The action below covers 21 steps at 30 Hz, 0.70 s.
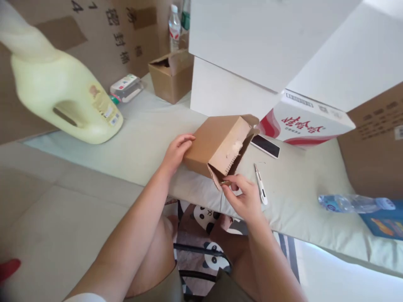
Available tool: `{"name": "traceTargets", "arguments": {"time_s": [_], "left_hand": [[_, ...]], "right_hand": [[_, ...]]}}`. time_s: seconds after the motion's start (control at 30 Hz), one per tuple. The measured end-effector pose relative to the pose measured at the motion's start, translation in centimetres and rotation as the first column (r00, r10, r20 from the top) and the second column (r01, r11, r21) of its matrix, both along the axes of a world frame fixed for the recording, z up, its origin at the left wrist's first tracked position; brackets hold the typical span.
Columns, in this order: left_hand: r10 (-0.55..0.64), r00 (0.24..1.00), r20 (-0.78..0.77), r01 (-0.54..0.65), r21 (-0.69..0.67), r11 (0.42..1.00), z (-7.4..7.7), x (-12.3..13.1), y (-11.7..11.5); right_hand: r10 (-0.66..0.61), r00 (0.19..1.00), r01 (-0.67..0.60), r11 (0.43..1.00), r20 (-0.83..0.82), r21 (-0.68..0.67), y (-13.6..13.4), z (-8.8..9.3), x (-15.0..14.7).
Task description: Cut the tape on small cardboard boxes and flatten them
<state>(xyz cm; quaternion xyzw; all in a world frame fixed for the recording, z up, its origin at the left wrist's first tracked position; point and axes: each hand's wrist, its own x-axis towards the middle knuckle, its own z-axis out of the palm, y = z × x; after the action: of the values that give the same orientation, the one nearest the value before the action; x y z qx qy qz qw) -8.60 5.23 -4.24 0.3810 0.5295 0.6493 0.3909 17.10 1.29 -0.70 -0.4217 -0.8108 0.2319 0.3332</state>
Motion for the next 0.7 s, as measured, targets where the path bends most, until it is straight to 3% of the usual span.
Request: {"name": "traceTargets", "arguments": {"time_s": [0.07, 0.17, 0.3, 0.4, 0.5, 0.53, 0.57, 0.63, 0.7], "left_hand": [[-0.081, 0.996, -0.047, 0.078, -0.061, 0.995, -0.2, 0.9, 0.1], [-0.107, 0.992, -0.062, 0.097, -0.152, 0.984, -0.6, 1.5, 0.3], [-0.108, 0.992, -0.07, 0.098, -0.133, 0.986, -0.9, 2.5, 0.5], [-0.19, 0.981, -0.032, 0.177, -0.233, 0.956, -0.9, 4.0, 0.0], [-0.466, 0.876, -0.128, 0.392, -0.376, 0.84, -1.0, 5.4, -0.9], [-0.503, 0.839, -0.209, 0.405, -0.376, 0.833, -1.0, 5.6, -1.1], [-0.467, 0.831, -0.301, 0.366, -0.335, 0.868, -1.0, 5.7, -1.2], [-0.184, 0.885, -0.428, 0.15, -0.113, 0.982, -0.6, 5.4, -1.1], [0.133, 0.902, -0.411, -0.079, 0.145, 0.986, 0.1, 4.8, -0.7]], "right_hand": [[-0.063, 0.997, 0.065, 0.997, -0.052, 0.031, -0.1, -1.4, 0.2], [-0.161, 0.977, 0.166, 0.986, -0.137, 0.028, -0.1, -3.5, 0.5], [-0.323, 0.879, 0.293, 0.946, -0.352, -0.137, 0.7, -5.5, 0.4], [-0.397, 0.77, 0.329, 0.918, -0.5, -0.222, 1.3, -4.4, 1.1], [-0.3, 0.77, 0.327, 0.943, -0.563, -0.056, 1.0, -1.2, 3.2], [-0.232, 0.795, 0.295, 0.955, -0.56, 0.024, 0.7, -0.1, 4.0], [-0.166, 0.815, 0.258, 0.962, -0.555, 0.092, 0.4, 0.9, 4.8], [-0.045, 0.832, 0.173, 0.968, -0.554, 0.181, -0.2, 2.3, 6.1], [0.047, 0.825, 0.093, 0.972, -0.564, 0.217, -0.5, 2.8, 6.9]]}}
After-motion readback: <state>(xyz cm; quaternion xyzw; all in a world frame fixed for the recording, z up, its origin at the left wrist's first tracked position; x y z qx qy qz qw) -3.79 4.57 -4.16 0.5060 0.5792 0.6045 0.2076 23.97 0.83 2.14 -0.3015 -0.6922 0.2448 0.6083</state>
